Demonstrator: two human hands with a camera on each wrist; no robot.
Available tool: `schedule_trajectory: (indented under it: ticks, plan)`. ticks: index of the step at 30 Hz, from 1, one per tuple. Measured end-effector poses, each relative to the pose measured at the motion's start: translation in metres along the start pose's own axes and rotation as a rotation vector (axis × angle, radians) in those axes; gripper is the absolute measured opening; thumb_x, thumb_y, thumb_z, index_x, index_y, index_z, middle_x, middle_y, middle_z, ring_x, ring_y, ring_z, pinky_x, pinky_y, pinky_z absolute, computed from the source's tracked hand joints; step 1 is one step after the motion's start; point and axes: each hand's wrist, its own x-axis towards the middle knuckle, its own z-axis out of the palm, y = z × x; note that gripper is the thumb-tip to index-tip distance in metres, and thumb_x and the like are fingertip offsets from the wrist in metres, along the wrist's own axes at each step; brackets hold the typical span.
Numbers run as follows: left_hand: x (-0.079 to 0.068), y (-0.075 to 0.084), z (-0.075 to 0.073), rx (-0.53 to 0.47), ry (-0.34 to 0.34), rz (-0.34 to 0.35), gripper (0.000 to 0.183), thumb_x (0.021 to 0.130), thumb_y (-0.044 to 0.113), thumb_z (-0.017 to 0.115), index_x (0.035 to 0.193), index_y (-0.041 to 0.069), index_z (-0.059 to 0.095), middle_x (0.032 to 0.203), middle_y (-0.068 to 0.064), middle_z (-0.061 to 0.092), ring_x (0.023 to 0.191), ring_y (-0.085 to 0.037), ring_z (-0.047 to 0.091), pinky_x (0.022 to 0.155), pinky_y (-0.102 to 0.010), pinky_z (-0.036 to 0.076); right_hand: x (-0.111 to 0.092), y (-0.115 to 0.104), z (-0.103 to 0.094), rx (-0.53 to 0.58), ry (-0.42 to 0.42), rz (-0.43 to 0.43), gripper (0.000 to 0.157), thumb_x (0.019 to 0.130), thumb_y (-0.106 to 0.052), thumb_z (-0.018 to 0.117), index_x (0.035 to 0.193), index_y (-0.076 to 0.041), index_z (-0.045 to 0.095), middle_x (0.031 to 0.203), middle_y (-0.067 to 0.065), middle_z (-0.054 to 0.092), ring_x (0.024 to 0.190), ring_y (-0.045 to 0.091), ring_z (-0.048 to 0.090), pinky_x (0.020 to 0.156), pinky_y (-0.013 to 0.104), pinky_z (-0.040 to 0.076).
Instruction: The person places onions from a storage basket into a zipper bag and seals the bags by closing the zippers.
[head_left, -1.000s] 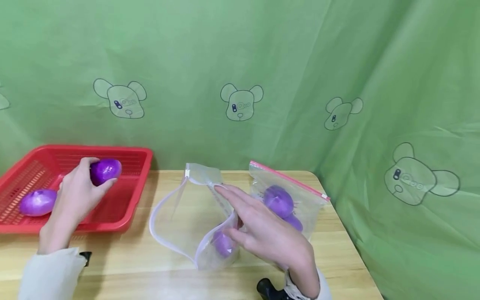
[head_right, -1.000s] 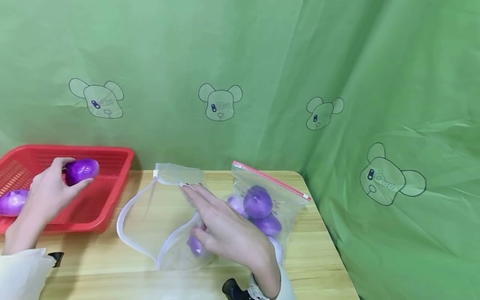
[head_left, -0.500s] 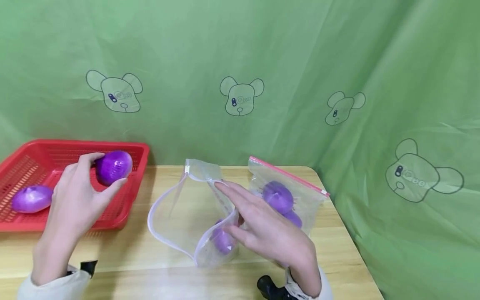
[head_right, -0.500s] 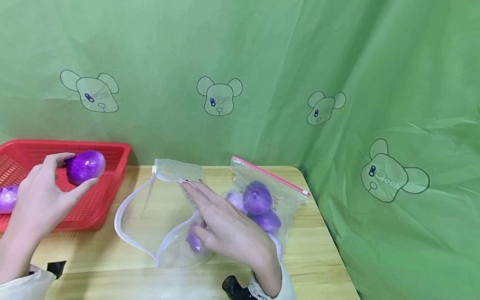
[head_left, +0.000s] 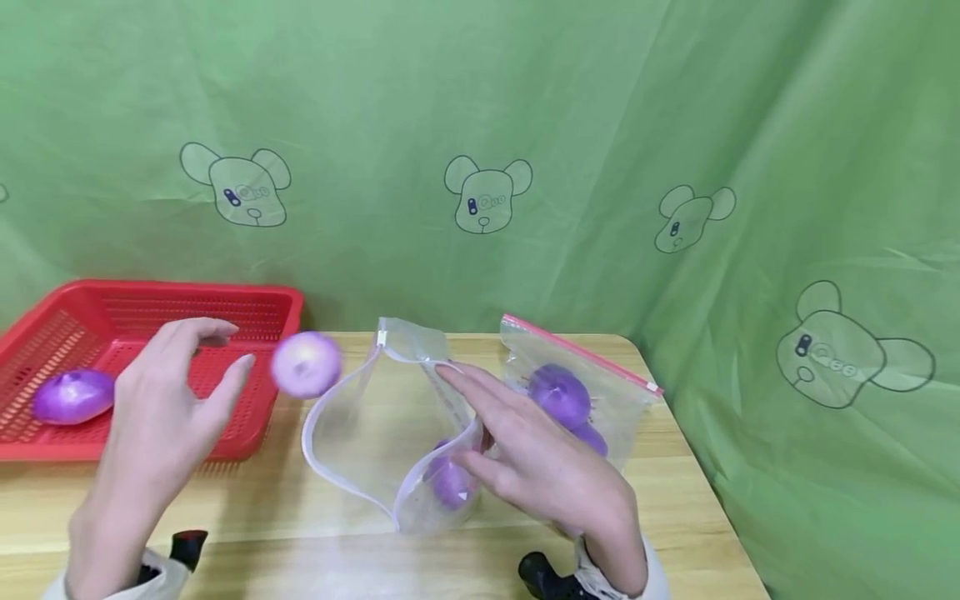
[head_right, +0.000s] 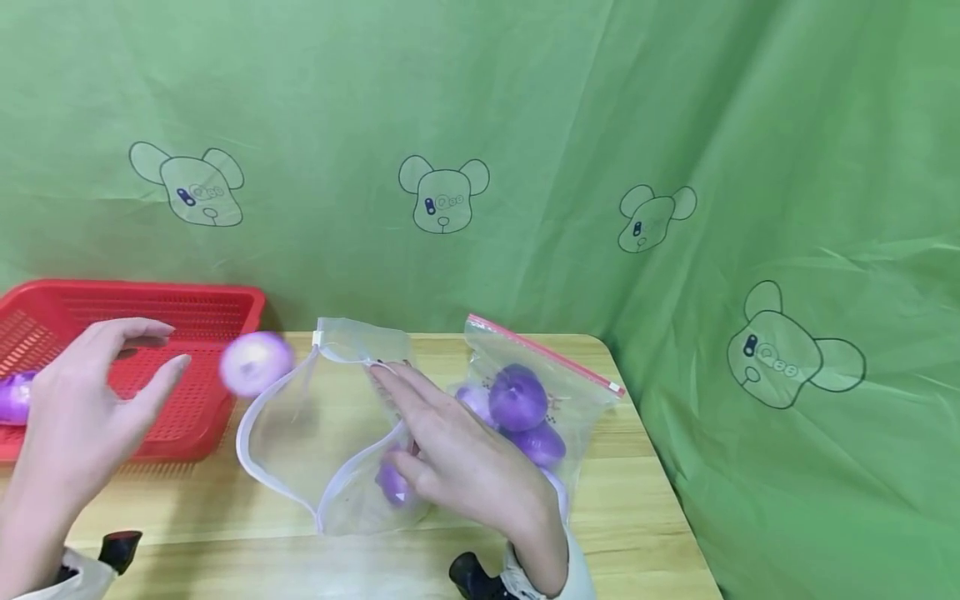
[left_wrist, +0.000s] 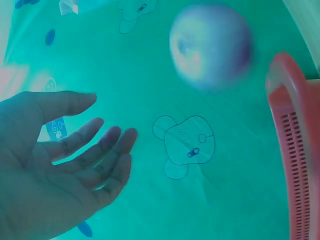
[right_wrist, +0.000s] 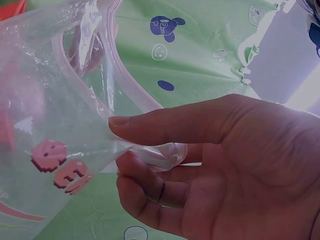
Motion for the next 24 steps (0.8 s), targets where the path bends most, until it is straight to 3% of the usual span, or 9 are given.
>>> schedule_trajectory:
  ticks: [4, 7, 14, 18, 20, 23, 24]
  plan:
    - [0.002, 0.001, 0.01, 0.011, -0.058, 0.02, 0.041, 0.08, 0.001, 0.077, 0.117, -0.002, 0.06, 0.115, -0.018, 0.061, 0.105, -0.035, 0.057, 0.087, -0.045, 0.045, -0.003, 0.002, -0.002, -0.011, 0.004, -0.002, 0.08, 0.091, -0.01, 0.068, 0.158, -0.02, 0.024, 0.154, -0.007, 0.036, 0.08, -0.002, 0.055, 0.085, 0.026, 0.049]
    - [0.002, -0.005, 0.031, 0.01, -0.144, 0.04, 0.044, 0.081, 0.002, 0.077, 0.121, -0.002, 0.059, 0.123, -0.021, 0.058, 0.113, -0.04, 0.054, 0.091, -0.059, 0.045, -0.004, 0.003, -0.004, -0.032, 0.009, -0.002, 0.079, 0.092, -0.012, 0.068, 0.158, -0.019, 0.025, 0.155, -0.007, 0.035, 0.08, -0.001, 0.054, 0.089, 0.027, 0.048]
    - [-0.01, -0.019, 0.087, -0.024, -0.389, 0.128, 0.05, 0.087, 0.012, 0.074, 0.13, -0.003, 0.054, 0.135, -0.024, 0.05, 0.125, -0.043, 0.048, 0.1, -0.062, 0.043, -0.008, 0.005, -0.01, -0.075, 0.018, -0.007, 0.077, 0.09, -0.011, 0.068, 0.157, -0.016, 0.029, 0.152, -0.006, 0.04, 0.083, 0.0, 0.053, 0.094, 0.029, 0.047]
    - [-0.011, -0.021, 0.117, -0.048, -0.453, 0.139, 0.052, 0.085, 0.015, 0.075, 0.131, 0.0, 0.055, 0.131, -0.023, 0.053, 0.12, -0.043, 0.052, 0.095, -0.062, 0.046, -0.009, 0.006, -0.013, -0.08, 0.024, -0.013, 0.077, 0.088, -0.008, 0.067, 0.156, -0.015, 0.031, 0.153, -0.006, 0.039, 0.084, 0.002, 0.054, 0.094, 0.03, 0.047]
    - [-0.009, -0.025, 0.137, -0.059, -0.478, 0.151, 0.062, 0.085, 0.018, 0.075, 0.14, 0.004, 0.051, 0.134, -0.023, 0.052, 0.121, -0.044, 0.051, 0.096, -0.062, 0.045, -0.01, 0.007, -0.015, -0.074, 0.026, -0.016, 0.078, 0.087, -0.007, 0.067, 0.156, -0.014, 0.031, 0.154, -0.005, 0.038, 0.085, 0.002, 0.054, 0.093, 0.029, 0.048]
    - [-0.004, -0.024, 0.157, -0.077, -0.517, 0.141, 0.068, 0.092, 0.023, 0.067, 0.153, 0.012, 0.038, 0.146, -0.027, 0.041, 0.133, -0.049, 0.04, 0.102, -0.066, 0.039, -0.011, 0.007, -0.016, -0.069, 0.022, -0.015, 0.078, 0.087, -0.007, 0.067, 0.156, -0.013, 0.031, 0.155, -0.005, 0.038, 0.084, 0.002, 0.054, 0.093, 0.029, 0.048]
    - [-0.001, -0.02, 0.161, -0.126, -0.531, 0.12, 0.066, 0.095, 0.024, 0.065, 0.153, 0.015, 0.037, 0.147, -0.025, 0.041, 0.134, -0.047, 0.04, 0.104, -0.065, 0.038, -0.012, 0.007, -0.016, -0.068, 0.019, -0.014, 0.077, 0.088, -0.007, 0.067, 0.156, -0.013, 0.031, 0.155, -0.005, 0.038, 0.084, 0.002, 0.054, 0.093, 0.029, 0.048]
